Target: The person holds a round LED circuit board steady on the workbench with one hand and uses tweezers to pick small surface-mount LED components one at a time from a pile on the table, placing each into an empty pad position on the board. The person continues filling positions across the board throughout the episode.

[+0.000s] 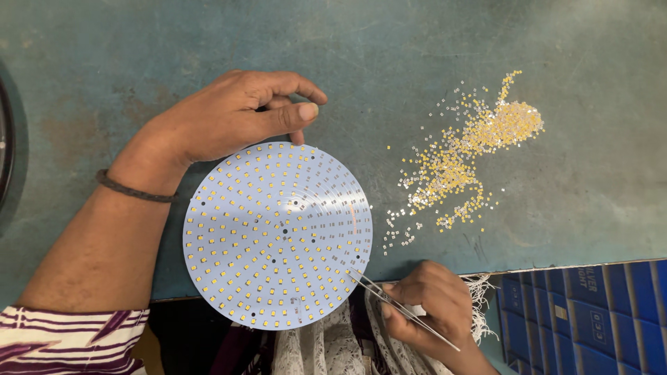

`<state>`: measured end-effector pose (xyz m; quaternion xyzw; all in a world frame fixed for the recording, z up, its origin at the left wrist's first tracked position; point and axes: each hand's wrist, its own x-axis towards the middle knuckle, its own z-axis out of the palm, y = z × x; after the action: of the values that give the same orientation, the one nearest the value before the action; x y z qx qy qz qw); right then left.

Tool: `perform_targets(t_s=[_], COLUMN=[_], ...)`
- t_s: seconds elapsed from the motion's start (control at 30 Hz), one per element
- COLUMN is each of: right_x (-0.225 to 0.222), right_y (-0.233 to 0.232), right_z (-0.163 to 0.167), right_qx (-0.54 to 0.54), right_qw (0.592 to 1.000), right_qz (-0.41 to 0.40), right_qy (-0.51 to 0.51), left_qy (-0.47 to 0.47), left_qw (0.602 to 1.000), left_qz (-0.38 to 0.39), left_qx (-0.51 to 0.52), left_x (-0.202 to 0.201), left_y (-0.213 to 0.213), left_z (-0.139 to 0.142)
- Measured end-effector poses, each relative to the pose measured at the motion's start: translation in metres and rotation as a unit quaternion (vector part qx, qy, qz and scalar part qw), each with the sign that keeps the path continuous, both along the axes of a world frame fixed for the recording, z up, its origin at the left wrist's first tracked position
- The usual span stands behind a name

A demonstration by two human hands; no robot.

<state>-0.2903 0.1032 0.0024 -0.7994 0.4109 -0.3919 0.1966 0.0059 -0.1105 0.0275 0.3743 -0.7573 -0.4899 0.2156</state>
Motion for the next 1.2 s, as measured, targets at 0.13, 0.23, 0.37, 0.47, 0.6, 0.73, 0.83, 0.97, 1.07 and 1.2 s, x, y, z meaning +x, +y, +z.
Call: perform_targets(t_s=[0.13,0.23,0.37,0.47,0.6,0.73,0.83,0.97,1.07,1.2], right_x=[0.003,0.004,0.005,0.002,-0.019,-0.049,-0.062,-0.065,-0.063,-0.061], right_y=[-0.002,-0.003,-0.002,-0.001,0.002,0.007,0.014,0.017,0.016,0.014], right_z=[0.001,0.002,0.002,-0.001,-0.003,-0.006,-0.009,-0.013,-0.013,-0.008], right_qx=[-0.01,-0.007,-0.002,-0.009,-0.008,-0.002,-0.002,-0.007,-0.006,0.004], right_qw=[1.0,1.0,1.0,1.0,0.997,0.971,0.961,0.963,0.963,0.965], right_qz=[0.009,0.004,-0.002,-0.001,-0.068,-0.24,-0.277,-0.267,-0.271,-0.263], right_qy=[0.008,0.011,0.015,0.007,-0.024,-0.025,-0.013,-0.02,-0.004,0.01], left_qy=[0.005,-0.008,-0.003,-0.007,0.002,-0.016,0.001,-0.022,-0.033,-0.044], left_qw=[1.0,1.0,1.0,1.0,1.0,0.999,0.999,0.999,0.998,0.998], left_qz=[-0.005,0.005,0.003,-0.001,-0.012,0.0,-0.025,-0.017,-0.011,-0.006], left_qx=[-0.008,-0.006,-0.007,-0.012,-0.009,0.036,0.033,0.039,0.044,0.049], left_x=[0.0,-0.001,0.0,0.001,0.002,0.005,0.008,0.012,0.013,0.011], left_y=[0.0,0.0,0.0,-0.001,-0.003,-0.003,-0.005,-0.006,-0.006,-0.005], left_z=[0.001,0.001,-0.002,-0.003,-0.004,-0.009,-0.016,-0.025,-0.027,-0.025])
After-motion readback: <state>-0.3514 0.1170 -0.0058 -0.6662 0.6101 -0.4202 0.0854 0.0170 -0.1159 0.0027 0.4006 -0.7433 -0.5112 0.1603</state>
